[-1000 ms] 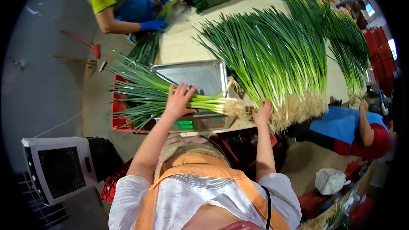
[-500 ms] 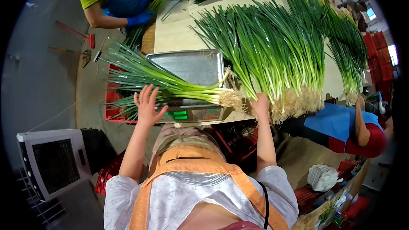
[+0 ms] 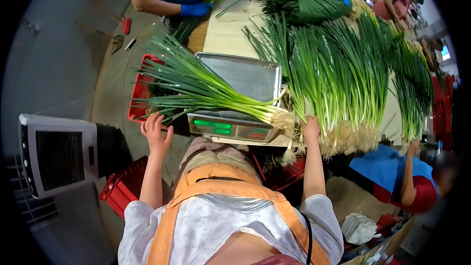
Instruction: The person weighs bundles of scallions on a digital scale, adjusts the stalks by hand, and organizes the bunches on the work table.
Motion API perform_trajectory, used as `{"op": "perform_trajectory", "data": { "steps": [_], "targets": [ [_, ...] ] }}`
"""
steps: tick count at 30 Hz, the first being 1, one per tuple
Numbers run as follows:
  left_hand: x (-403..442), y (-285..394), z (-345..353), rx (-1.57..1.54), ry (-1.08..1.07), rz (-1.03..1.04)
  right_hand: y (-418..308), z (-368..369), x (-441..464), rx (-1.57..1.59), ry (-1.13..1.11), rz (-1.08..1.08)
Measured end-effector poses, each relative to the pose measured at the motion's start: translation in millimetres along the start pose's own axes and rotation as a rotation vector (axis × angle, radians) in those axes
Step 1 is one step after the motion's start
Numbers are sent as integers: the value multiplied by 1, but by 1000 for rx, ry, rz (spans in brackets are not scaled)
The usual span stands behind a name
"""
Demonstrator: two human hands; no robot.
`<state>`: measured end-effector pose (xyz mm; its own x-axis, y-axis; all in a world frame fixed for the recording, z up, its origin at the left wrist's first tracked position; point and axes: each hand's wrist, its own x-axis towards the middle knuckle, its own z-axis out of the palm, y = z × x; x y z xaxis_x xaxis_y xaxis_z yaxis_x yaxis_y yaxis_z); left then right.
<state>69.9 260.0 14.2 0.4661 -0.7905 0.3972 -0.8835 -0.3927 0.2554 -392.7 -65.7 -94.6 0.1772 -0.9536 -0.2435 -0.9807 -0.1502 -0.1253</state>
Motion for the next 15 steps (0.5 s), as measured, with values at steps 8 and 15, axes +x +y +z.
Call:
{"op": "perform_trajectory", "data": {
  "steps": [8,15],
  "targets": [
    [-28,-15,-13,50,-34,-109,-12,-44,16,408,99,96],
    [-24,-11,-12,8,-28,-110,-63,-153,-11,484,63,231]
  ]
}}
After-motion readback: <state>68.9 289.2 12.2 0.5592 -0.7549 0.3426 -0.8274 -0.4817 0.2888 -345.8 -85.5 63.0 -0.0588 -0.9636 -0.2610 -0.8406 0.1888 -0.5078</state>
